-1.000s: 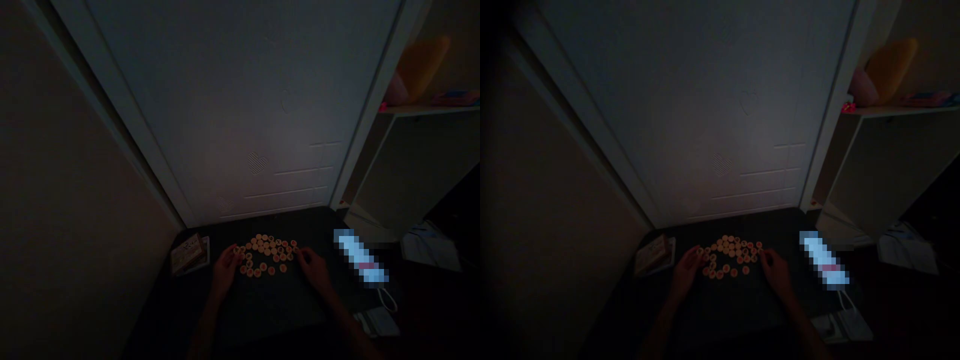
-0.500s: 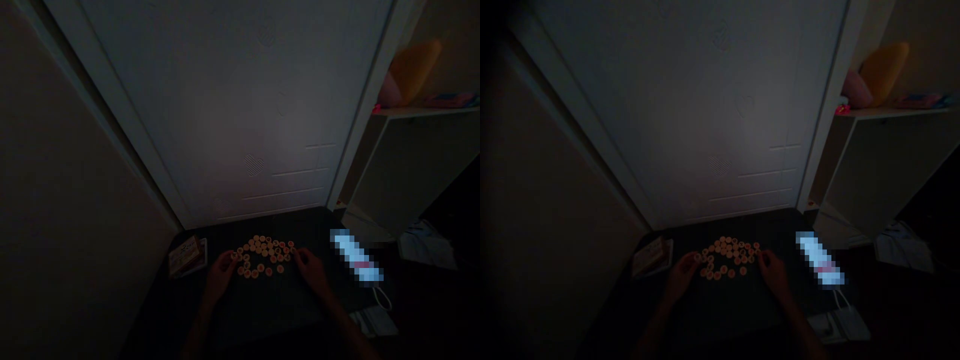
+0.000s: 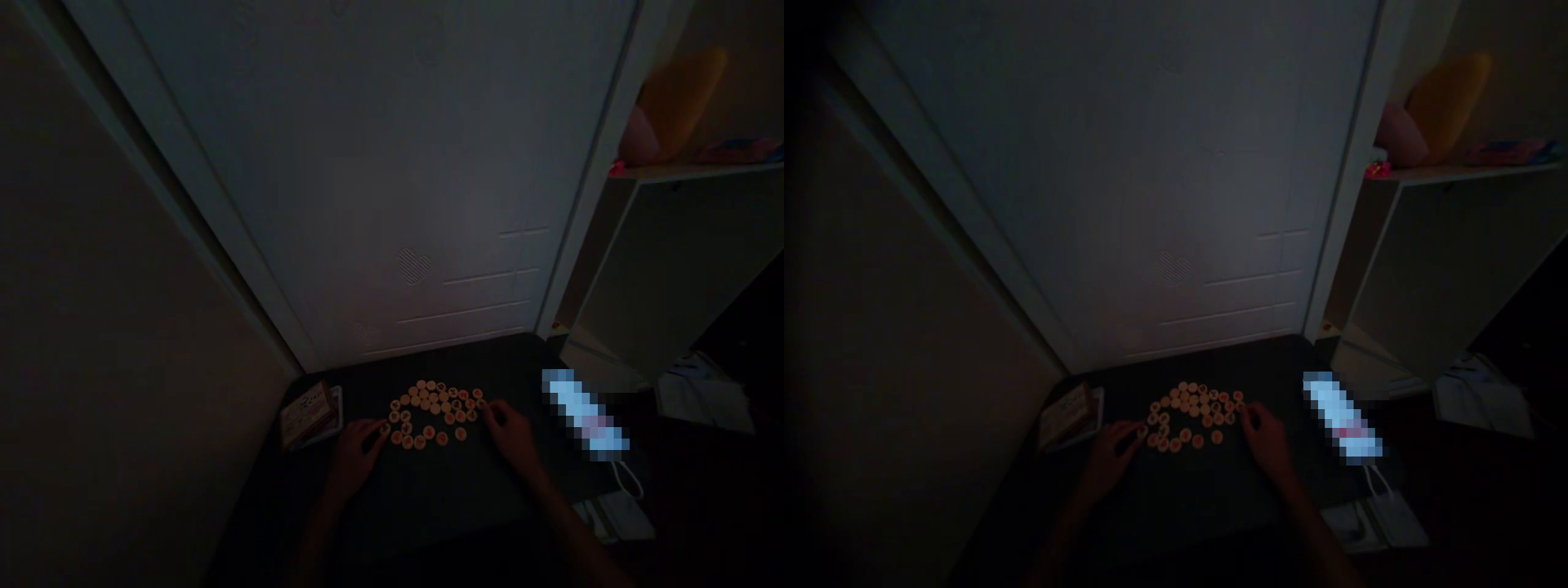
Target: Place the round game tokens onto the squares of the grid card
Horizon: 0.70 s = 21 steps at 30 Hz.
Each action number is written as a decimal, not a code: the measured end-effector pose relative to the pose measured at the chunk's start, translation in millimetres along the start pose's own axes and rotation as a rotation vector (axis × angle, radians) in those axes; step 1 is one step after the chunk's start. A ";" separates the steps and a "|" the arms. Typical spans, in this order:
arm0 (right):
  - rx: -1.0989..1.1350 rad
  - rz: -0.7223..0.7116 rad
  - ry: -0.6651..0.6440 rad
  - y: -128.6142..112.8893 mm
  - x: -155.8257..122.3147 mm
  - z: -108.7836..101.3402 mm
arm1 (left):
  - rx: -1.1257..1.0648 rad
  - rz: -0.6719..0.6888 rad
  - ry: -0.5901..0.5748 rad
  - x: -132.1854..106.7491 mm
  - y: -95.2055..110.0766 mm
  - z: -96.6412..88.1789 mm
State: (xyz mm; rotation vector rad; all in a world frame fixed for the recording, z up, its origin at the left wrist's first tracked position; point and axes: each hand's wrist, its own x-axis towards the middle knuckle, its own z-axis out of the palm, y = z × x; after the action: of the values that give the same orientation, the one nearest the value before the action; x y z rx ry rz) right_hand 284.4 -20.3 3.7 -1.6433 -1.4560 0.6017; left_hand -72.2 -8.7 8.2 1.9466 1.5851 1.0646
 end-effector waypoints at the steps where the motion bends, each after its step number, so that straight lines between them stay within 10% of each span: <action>1: -0.003 -0.002 0.001 0.8 0.0 0.3 | 0.004 0.009 -0.003 -0.5 -0.5 0.2; 21: -0.258 -0.352 -0.005 -29.3 6.0 16.6 | 0.159 0.114 0.030 -6.1 -14.4 4.2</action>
State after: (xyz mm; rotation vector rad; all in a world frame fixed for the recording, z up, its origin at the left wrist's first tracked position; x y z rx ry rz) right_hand 255.9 -10.8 20.2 -1.5200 -1.8332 0.2273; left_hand -78.5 -10.0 -6.6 2.1582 1.6360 1.0451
